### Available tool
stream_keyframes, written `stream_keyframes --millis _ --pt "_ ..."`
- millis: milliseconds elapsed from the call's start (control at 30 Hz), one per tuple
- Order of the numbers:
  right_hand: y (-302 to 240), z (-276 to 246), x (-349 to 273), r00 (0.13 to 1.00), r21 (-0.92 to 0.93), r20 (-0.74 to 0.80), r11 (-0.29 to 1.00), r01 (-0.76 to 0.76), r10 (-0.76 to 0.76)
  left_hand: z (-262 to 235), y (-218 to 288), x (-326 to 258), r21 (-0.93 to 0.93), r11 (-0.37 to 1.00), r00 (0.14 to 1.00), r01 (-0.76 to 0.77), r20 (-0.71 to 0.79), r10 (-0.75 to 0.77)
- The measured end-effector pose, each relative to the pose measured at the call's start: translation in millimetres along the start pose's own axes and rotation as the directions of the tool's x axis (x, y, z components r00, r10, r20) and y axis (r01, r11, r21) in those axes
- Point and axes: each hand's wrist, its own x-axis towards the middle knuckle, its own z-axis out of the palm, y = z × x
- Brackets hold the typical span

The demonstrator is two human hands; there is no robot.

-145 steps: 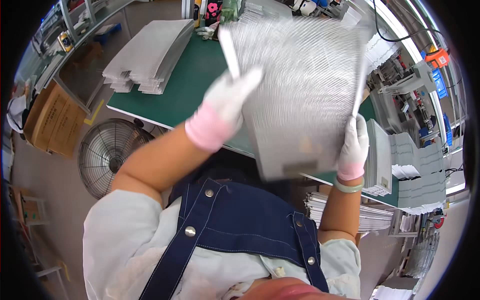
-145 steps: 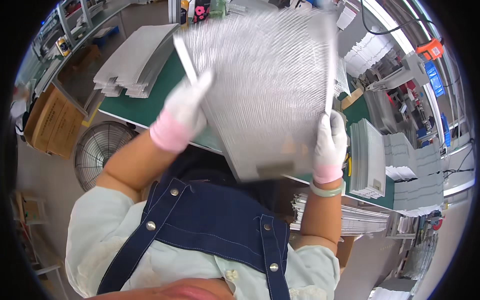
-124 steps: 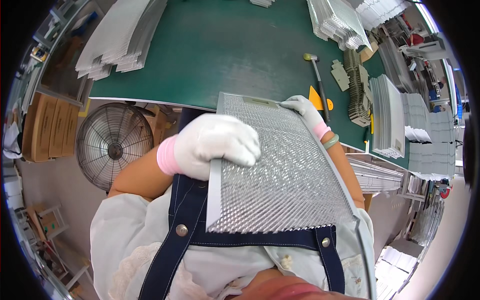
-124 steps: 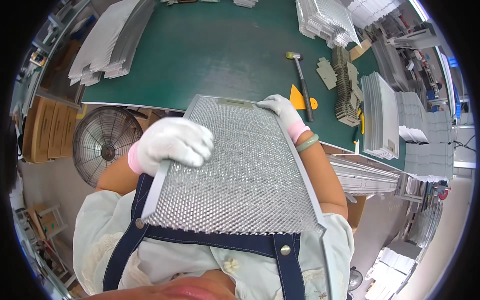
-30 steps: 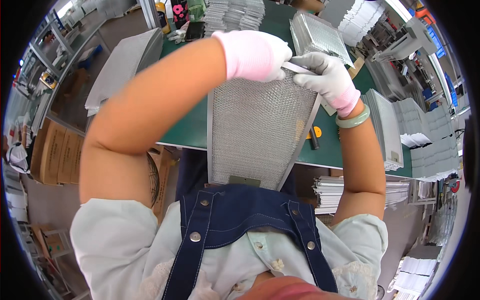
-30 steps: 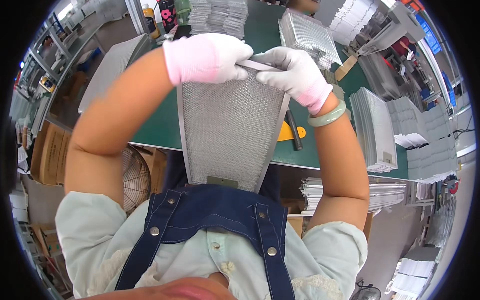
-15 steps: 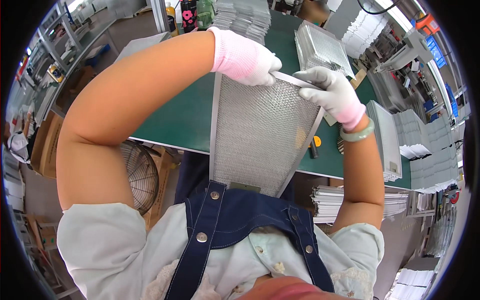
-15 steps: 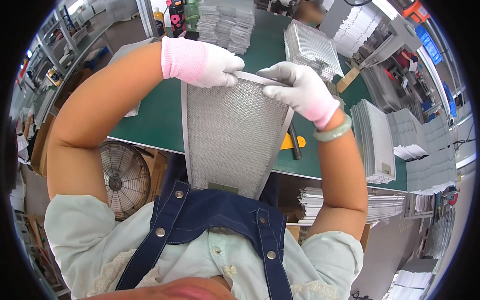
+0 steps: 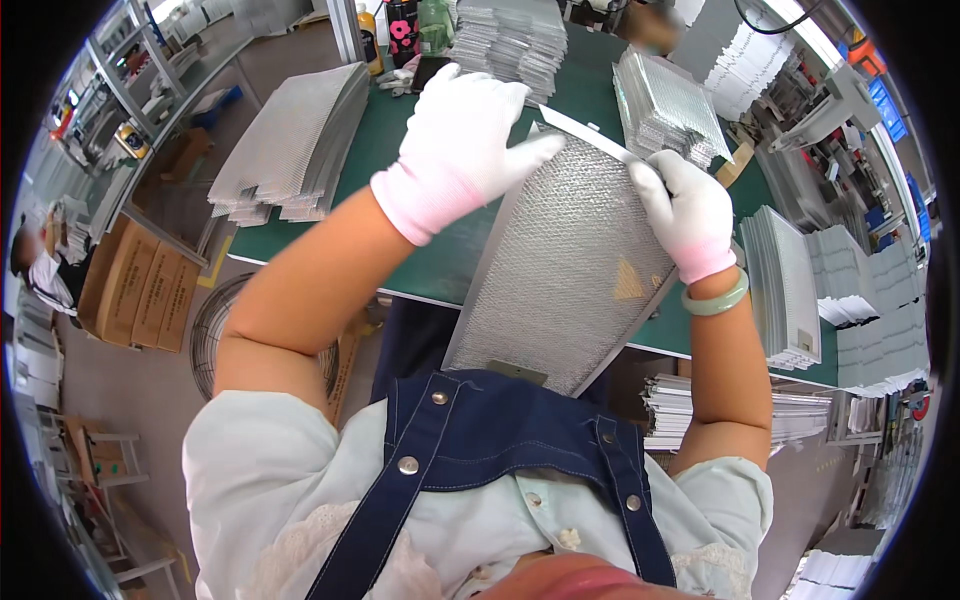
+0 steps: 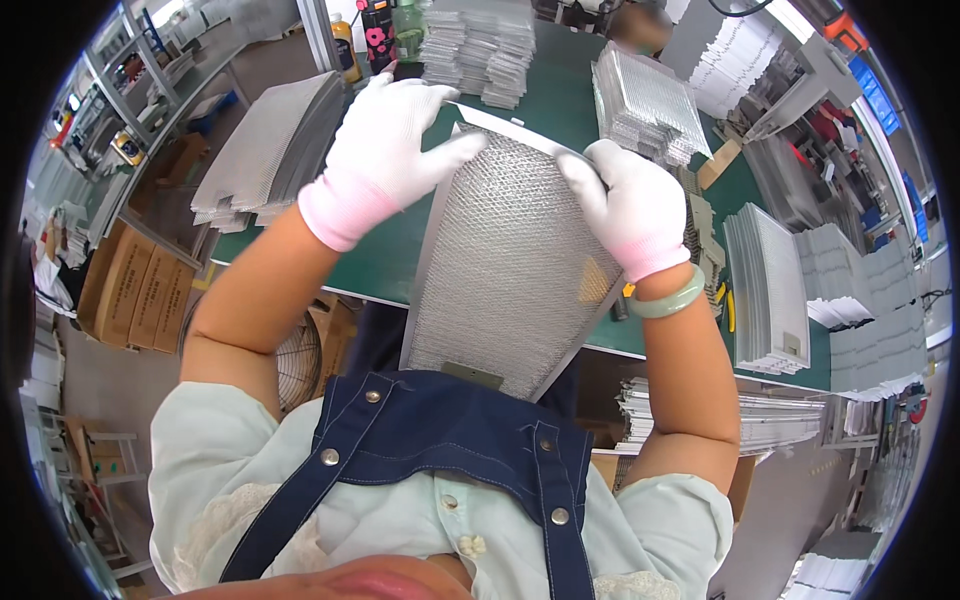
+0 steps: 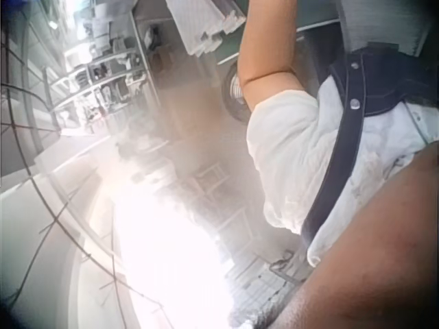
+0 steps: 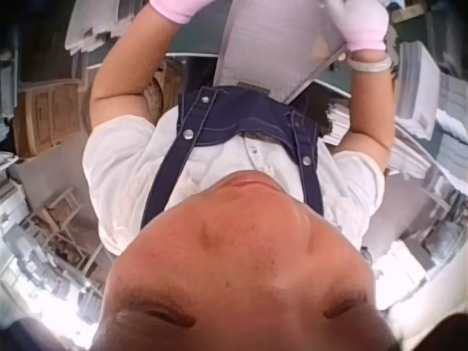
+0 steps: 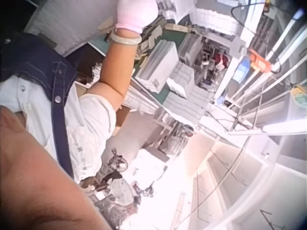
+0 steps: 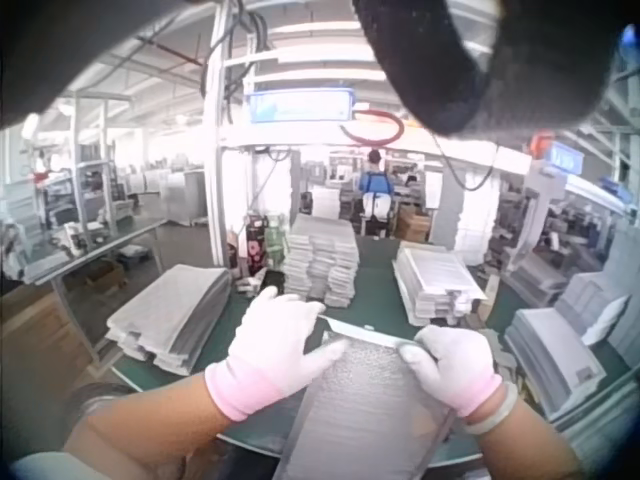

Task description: The person assembles air filter units at a factory workstation. They place a mesh sheet on a table, position a plastic frame over it, and use a hammer to secure the components. The person then picks up the assembled unit and places it on a stack of finished products.

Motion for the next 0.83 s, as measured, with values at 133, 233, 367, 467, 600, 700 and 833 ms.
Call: stream_keyframes --millis 133,233,367,467,600,700,833 --pt "-5.3 -4.6 1.8 1.0 0.022 0.015 1.0 -0.006 0.006 -1.0 9.6 4.1 0.0 0.999 0.977 0.033 -0.212 -0.032" --pt "-4.1 -3.0 0.8 1.0 0.014 0.029 1.0 -0.006 0.006 11.1 8.6 -3.0 0.069 0.997 0.951 -0.033 -0.304 0.053" --pt "-1.3 2.7 -1.0 0.998 0.028 0.061 0.999 -0.027 0.025 25.3 19.8 -13.5 0.066 0.996 0.939 0.054 -0.342 -0.028" --pt "-2.9 0.3 -2.8 0.996 0.061 0.073 0.996 -0.059 0.054 39.9 18.7 -17.0 -0.148 0.987 0.926 0.061 -0.362 -0.111" --pt "-5.8 -9.0 1.7 0.994 0.067 0.1 0.996 -0.06 0.053 41.8 37.4 -24.1 -0.982 0.103 0.866 0.158 0.088 -0.492" --pt "-2.8 -11.2 3.3 0.992 0.116 0.112 0.991 -0.065 0.052 34.2 22.4 -27.8 -0.964 0.071 0.909 0.258 0.217 -0.355" --pt "-6.6 -14.0 6.3 0.99 0.131 0.127 0.988 -0.077 0.06 34.5 8.7 -34.2 -0.944 0.029 0.906 0.328 0.306 -0.293"
